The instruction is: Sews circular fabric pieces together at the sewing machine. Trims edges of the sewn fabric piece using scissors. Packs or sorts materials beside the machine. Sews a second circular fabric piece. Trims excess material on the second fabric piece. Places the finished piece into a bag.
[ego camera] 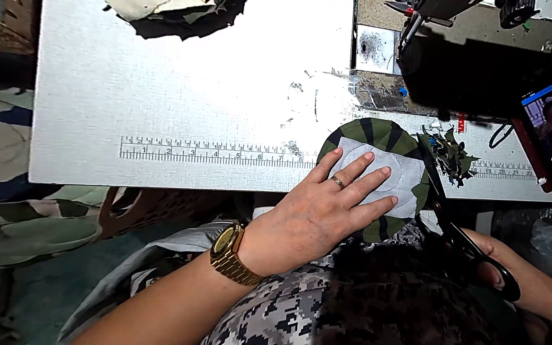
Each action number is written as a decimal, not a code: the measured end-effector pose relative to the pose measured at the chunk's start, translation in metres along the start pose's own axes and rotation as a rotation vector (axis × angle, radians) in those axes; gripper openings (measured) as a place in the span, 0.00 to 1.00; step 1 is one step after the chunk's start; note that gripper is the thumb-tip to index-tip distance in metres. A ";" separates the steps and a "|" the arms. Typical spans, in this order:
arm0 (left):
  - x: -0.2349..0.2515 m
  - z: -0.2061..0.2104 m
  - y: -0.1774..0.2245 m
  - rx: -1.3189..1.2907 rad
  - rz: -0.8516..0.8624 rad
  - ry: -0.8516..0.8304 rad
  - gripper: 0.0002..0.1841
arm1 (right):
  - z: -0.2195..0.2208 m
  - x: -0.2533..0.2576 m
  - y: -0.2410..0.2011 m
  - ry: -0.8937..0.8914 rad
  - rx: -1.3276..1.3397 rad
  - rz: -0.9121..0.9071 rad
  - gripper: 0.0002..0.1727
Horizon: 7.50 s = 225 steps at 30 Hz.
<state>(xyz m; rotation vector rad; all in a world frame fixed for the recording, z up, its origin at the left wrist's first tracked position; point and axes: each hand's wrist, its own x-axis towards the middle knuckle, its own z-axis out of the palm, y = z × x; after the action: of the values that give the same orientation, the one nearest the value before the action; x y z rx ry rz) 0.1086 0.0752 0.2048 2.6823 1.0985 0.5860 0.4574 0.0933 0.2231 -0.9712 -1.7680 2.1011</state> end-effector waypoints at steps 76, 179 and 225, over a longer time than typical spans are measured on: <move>-0.002 -0.016 -0.012 0.075 -0.143 -0.091 0.35 | -0.018 -0.001 0.003 -0.204 -0.018 -0.019 0.37; 0.010 -0.020 -0.048 0.167 -0.452 0.055 0.32 | 0.005 0.104 -0.059 0.725 -1.225 -0.542 0.13; 0.008 -0.017 -0.051 0.194 -0.451 0.068 0.32 | -0.009 0.130 -0.045 0.760 -1.421 -0.252 0.18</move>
<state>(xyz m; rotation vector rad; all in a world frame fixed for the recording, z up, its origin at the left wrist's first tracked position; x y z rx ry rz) 0.0738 0.1174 0.2061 2.4449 1.7904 0.5091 0.3538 0.1849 0.2212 -1.3623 -2.4843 -0.0475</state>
